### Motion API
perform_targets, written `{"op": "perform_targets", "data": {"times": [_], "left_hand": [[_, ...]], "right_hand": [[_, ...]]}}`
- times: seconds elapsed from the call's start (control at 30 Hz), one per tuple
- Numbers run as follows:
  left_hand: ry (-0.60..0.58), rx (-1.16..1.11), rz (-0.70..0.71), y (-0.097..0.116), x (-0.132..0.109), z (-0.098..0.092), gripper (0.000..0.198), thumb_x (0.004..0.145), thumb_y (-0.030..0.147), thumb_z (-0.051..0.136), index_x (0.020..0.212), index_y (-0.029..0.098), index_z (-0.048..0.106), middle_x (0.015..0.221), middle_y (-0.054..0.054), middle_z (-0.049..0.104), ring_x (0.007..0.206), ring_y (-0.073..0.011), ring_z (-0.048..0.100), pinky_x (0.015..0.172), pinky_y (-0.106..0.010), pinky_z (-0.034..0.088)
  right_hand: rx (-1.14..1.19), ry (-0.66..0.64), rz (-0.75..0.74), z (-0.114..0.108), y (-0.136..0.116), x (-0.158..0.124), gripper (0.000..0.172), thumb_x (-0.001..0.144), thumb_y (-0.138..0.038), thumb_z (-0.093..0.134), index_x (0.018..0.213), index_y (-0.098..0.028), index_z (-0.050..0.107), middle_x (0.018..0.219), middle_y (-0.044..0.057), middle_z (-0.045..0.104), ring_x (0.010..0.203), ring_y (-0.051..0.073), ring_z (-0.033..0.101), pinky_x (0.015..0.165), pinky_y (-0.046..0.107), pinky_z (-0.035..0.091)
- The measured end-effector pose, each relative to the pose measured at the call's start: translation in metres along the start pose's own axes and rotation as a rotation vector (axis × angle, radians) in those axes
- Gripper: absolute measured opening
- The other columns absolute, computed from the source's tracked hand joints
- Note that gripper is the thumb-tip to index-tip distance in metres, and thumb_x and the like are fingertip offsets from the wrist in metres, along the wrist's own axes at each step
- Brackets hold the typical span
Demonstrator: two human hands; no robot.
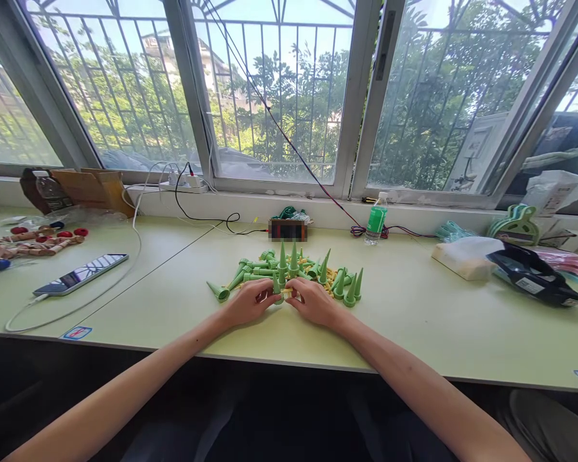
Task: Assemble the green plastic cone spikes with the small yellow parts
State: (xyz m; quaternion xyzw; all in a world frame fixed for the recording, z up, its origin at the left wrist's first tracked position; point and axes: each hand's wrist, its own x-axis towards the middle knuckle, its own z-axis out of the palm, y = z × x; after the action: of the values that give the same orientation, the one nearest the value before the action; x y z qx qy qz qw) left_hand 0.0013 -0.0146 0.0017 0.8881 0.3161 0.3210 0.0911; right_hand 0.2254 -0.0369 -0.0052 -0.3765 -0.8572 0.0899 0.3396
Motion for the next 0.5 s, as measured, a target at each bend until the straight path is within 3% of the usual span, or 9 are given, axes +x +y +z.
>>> {"op": "perform_targets", "data": {"times": [0.5], "left_hand": [[0.004,-0.011,-0.006,0.0013,0.0003,-0.0008,0.030,0.094,0.033,0.057,0.070,0.017,0.048,0.065,0.003,0.050,0.058,-0.0103,0.043,0.057,-0.024,0.033]], "right_hand": [[-0.023,0.011,-0.002,0.0008,0.0011,-0.0007,0.017,0.093,-0.018,0.064,0.109,-0.019,0.061,0.098,0.005,0.065,0.074,0.015,0.061,0.070,0.028,0.047]]}}
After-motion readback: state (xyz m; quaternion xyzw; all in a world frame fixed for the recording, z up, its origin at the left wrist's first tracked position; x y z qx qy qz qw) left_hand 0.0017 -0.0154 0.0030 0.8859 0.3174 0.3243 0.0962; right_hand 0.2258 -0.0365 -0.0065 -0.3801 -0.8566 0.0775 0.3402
